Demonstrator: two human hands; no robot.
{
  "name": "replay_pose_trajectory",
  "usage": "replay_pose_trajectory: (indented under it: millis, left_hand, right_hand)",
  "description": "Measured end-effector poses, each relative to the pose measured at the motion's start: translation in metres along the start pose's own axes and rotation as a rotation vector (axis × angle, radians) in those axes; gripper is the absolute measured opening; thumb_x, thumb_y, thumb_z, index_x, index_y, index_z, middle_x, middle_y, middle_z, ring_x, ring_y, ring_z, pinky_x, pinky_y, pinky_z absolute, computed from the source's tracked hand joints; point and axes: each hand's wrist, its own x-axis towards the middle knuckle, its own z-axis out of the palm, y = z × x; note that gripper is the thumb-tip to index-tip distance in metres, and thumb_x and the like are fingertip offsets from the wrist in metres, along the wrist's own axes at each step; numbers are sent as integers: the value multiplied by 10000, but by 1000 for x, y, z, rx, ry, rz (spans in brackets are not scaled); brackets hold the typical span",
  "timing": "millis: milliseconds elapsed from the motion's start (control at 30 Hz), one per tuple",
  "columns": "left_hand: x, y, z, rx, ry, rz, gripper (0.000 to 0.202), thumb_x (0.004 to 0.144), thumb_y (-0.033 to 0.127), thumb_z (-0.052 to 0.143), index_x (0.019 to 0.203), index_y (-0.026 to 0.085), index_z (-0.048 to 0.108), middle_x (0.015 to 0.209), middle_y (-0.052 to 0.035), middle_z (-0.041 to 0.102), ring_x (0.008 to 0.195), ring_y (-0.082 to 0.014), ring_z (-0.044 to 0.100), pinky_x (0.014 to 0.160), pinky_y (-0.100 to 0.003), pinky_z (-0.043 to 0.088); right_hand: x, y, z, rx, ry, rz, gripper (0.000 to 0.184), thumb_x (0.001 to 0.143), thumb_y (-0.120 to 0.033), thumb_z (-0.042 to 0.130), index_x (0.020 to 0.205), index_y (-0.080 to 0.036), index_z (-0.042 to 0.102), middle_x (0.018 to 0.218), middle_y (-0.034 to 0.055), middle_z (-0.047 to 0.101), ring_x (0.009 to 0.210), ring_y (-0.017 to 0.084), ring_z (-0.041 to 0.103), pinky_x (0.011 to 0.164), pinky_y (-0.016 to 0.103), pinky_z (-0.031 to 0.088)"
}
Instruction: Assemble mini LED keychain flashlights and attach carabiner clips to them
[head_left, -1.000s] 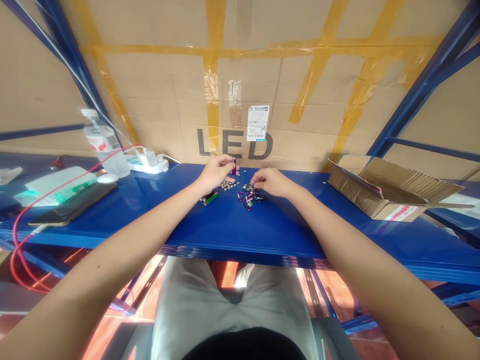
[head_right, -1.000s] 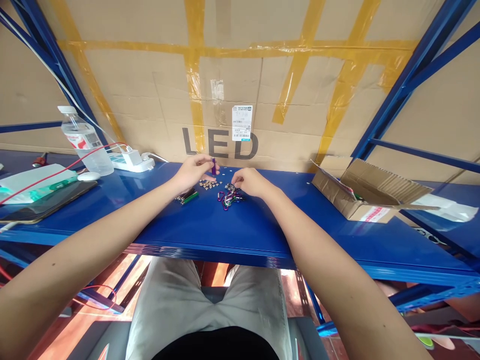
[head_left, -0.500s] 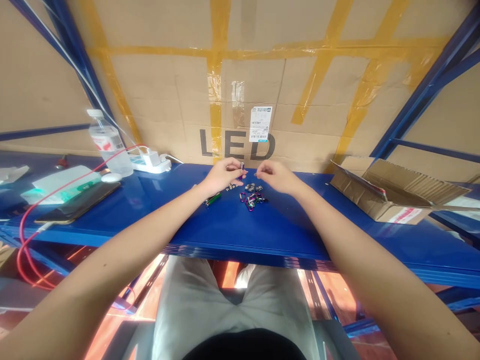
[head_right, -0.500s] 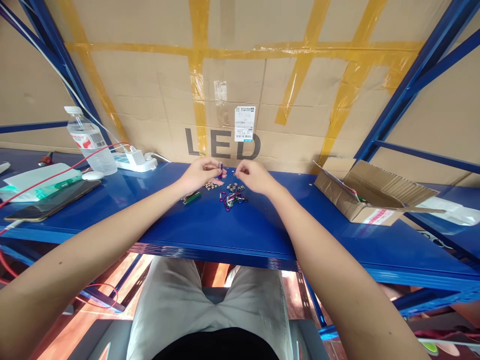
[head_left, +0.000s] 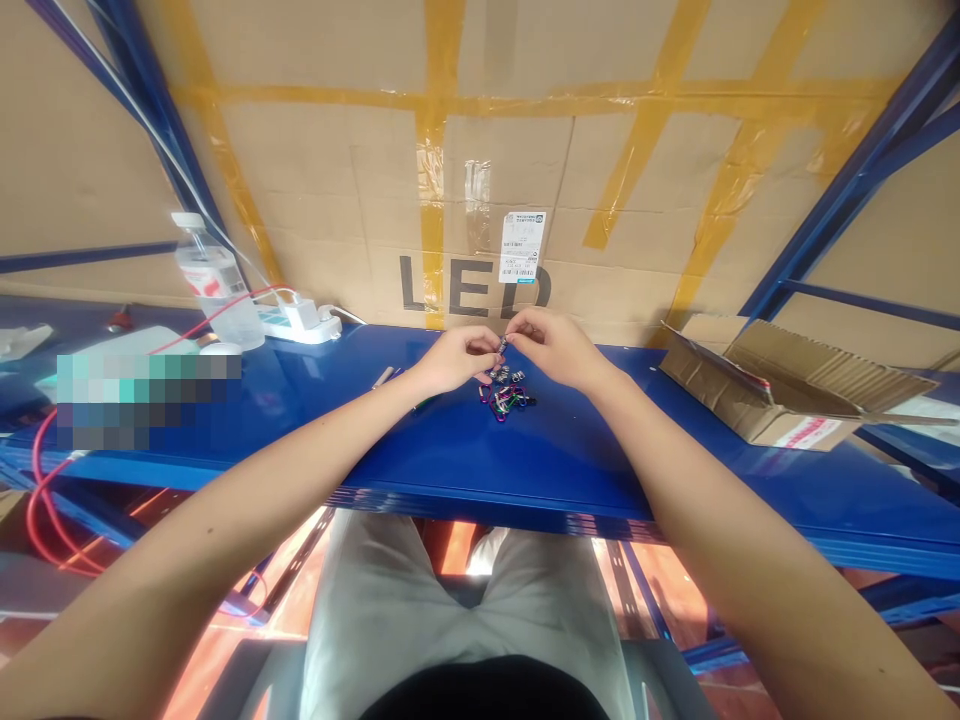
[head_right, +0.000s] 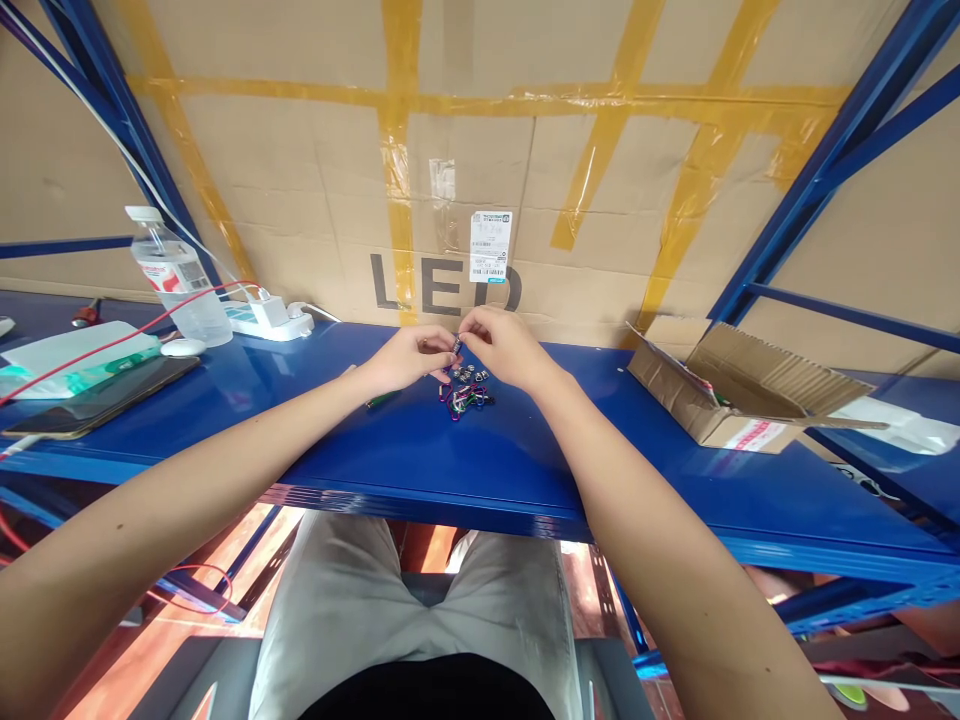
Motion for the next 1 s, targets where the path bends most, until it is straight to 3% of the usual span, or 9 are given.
replay_pose_trajectory:
  millis: [300,600,1000]
  left_hand:
    - [-1,1,-1,33,-19,15,91,824,155,703,912,131,708,849,-70,728,782,-158,702,653,-312,657]
    - [-1,1,-3,19,-24,22,112,801,182,743,899,127,734,846,-77,739,776,-164,707,639,-309,651]
    - [0,-1,-1,169,100,38,119,751,190,771,854,139,742,823,-72,706,737,-171,662,555,-309,612]
  right_hand:
    - [1,-1,-3,-97,-42,-78,130,900,-227,563,850,-213,682,903,56,696,850,217,608,800,355,460]
    - [2,2,-1,-30,-49,-35,136,880,-236,608,878,-233,744,892,42,717,846,216,636,798,356,463]
    - [5,-8,2,-69,-40,178,179,826,-279,656,666,-203,628,645,22,646,612,166,550,593,312,393]
